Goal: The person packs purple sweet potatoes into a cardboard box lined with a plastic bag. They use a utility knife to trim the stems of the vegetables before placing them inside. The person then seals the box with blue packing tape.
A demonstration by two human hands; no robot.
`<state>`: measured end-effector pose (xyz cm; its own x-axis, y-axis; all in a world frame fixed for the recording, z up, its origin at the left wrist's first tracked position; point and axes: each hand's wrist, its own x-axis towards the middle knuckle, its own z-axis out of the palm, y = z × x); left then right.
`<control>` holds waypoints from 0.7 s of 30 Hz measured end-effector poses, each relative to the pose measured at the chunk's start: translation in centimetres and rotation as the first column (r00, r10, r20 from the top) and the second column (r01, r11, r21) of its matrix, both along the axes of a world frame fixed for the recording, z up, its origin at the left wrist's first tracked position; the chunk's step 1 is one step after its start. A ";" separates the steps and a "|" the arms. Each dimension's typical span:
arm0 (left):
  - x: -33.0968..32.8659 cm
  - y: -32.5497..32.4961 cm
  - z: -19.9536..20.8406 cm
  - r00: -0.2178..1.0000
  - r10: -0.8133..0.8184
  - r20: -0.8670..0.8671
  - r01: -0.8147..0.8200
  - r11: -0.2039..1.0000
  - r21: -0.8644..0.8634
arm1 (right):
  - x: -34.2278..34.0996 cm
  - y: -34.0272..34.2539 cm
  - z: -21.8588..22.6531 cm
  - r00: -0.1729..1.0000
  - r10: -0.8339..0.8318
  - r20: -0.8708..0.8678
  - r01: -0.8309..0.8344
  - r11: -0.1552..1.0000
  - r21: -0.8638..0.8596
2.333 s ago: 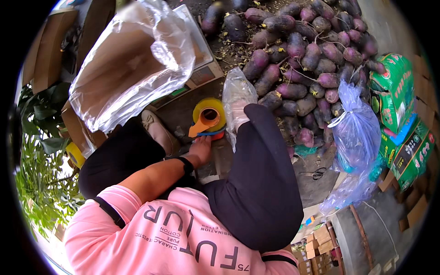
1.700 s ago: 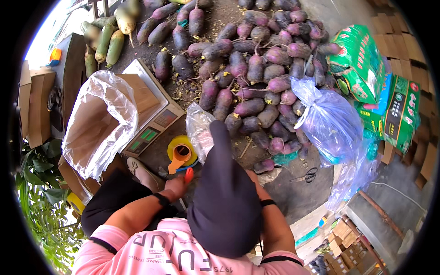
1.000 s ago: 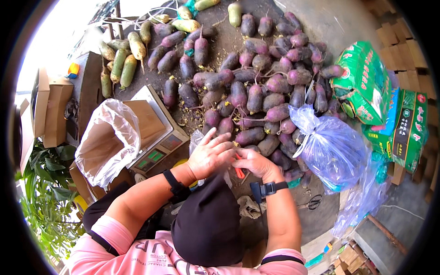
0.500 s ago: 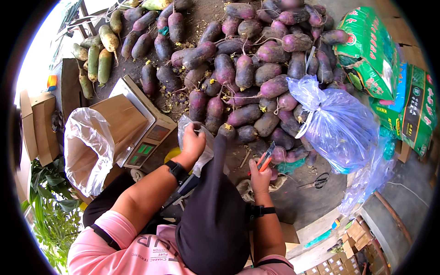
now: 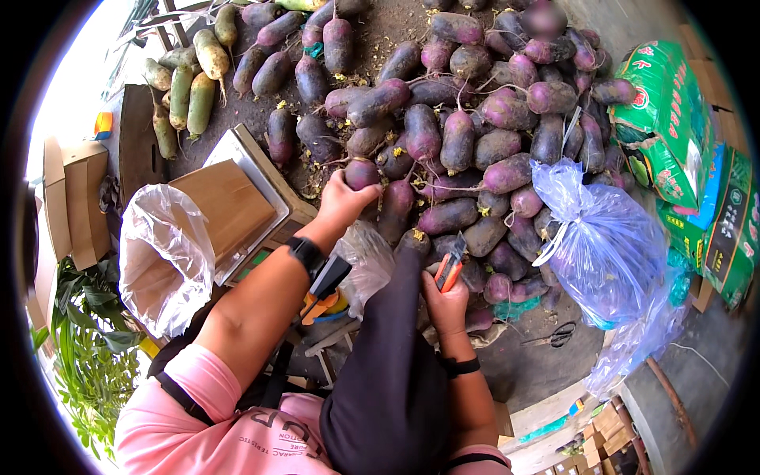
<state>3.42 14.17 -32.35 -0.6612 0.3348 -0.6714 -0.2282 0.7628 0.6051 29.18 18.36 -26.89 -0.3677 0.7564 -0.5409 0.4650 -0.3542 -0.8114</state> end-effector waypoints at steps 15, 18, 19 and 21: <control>4.1 -3.9 8.4 0.631 -0.142 0.762 -0.501 0.676 0.540 | -9.6 5.6 3.6 0.830 -0.347 -0.436 0.068 0.840 -0.538; 5.0 -6.3 9.9 0.943 -0.179 0.281 0.110 0.963 0.245 | -10.2 6.4 5.1 0.928 -0.078 -0.364 -0.052 0.941 -0.335; 5.0 -6.3 11.5 0.920 -0.387 -0.057 0.391 0.916 0.092 | -10.3 6.1 5.2 0.943 0.006 -0.331 -0.090 0.967 -0.239; 4.8 -5.5 12.2 0.691 -0.424 -0.585 0.563 0.824 0.068 | -10.3 5.9 5.6 0.963 0.155 -0.221 -0.168 0.985 -0.043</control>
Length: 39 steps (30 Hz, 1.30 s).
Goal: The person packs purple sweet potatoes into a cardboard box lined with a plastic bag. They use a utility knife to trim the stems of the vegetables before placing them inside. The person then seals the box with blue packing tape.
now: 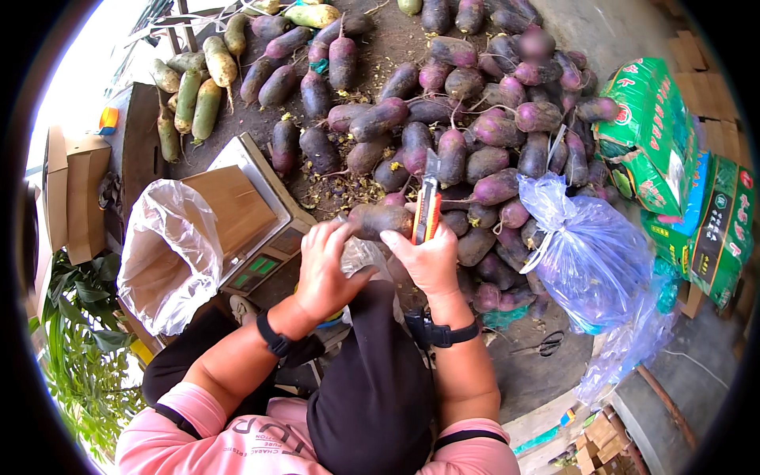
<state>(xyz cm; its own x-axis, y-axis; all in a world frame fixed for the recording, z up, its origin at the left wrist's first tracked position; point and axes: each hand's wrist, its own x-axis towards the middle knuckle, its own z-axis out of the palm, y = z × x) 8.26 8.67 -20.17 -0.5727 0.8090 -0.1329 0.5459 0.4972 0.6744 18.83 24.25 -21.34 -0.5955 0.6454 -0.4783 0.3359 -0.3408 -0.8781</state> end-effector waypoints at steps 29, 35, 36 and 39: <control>-4.9 2.3 0.6 0.891 -0.325 0.317 0.281 0.943 0.177 | 1.7 1.8 -2.0 0.654 0.178 0.735 -0.702 0.504 0.503; -4.0 -0.6 7.9 0.827 -0.187 0.529 0.026 0.955 0.297 | 0.8 1.1 -1.6 0.745 0.204 0.635 -0.574 0.680 0.456; -4.6 -1.7 10.2 0.808 -0.137 0.573 -0.054 0.952 0.303 | 0.8 0.5 -1.5 0.787 0.199 0.584 -0.537 0.688 0.489; -7.1 -6.8 17.4 0.824 -0.139 0.548 -0.152 0.879 0.451 | 2.0 -1.5 -3.2 0.862 0.230 0.452 -0.465 0.713 0.524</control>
<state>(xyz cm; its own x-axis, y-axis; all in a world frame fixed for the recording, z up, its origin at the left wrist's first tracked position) 1.11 1.83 -2.80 -0.5223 0.8517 -0.0424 0.0070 0.0540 0.9985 20.78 22.70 -24.49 -0.7170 0.6401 -0.2761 0.6253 0.4155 -0.6605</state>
